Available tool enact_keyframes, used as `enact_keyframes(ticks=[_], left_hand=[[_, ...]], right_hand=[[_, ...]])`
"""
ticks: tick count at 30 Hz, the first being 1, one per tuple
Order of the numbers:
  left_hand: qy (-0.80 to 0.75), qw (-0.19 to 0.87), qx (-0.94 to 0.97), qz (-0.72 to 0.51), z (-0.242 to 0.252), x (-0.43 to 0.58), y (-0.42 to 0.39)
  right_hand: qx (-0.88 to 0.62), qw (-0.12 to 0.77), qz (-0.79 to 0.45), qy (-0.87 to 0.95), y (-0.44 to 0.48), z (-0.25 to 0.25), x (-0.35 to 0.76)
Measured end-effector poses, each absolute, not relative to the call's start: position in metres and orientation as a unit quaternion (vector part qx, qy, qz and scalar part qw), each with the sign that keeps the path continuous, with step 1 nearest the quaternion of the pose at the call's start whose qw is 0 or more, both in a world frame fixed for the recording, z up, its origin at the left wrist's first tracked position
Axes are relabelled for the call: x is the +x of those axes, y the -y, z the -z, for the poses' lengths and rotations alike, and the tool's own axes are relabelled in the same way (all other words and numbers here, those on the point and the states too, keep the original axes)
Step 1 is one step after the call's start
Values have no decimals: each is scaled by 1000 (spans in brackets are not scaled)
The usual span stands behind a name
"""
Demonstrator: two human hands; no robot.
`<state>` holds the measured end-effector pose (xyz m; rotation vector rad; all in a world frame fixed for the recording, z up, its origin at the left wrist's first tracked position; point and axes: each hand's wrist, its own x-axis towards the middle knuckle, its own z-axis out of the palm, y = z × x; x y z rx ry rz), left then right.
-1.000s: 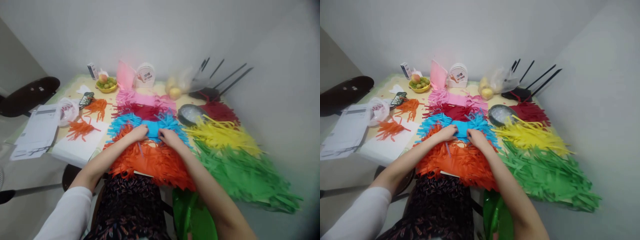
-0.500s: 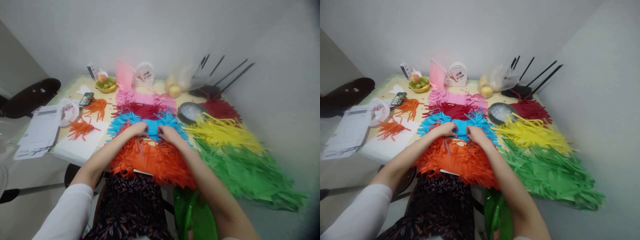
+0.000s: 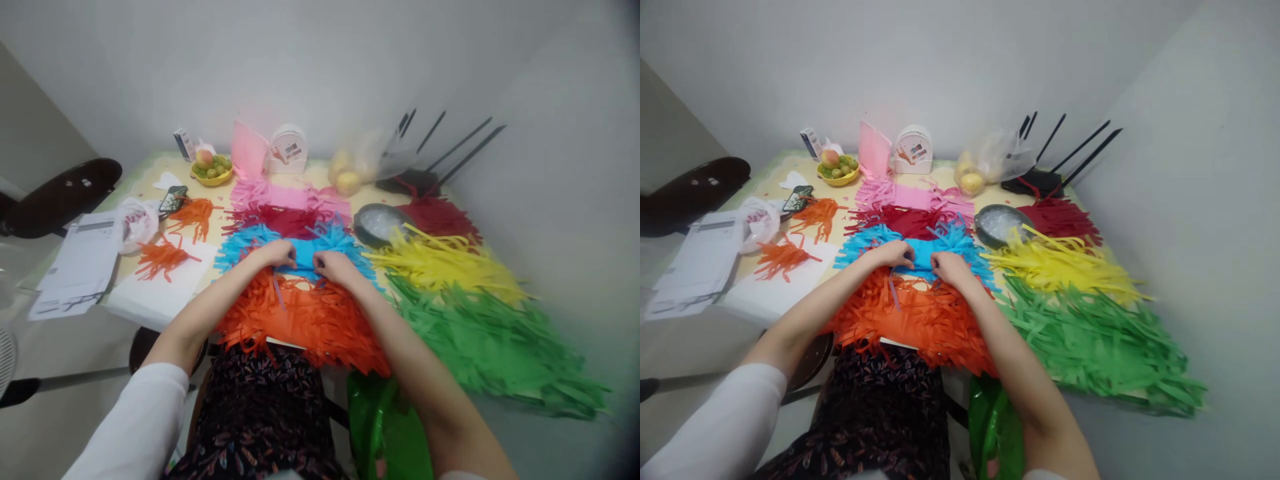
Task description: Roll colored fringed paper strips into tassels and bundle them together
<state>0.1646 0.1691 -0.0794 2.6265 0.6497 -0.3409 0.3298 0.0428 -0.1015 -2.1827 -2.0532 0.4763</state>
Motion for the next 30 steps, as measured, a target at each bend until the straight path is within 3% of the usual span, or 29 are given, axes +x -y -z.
enact_keyframes(ticks=[14,21,30], left_hand=[[-225,236,938,116,82,163,-182],[-242,180,947,110,78,165,-165],[-320,96,943,-14,76,168,-141]], right_hand=[[-716,35,-143,683,-41,100,326],[-721,26,-138,679,-41,97,327],[-700,68,-99,704,-16,83,257]])
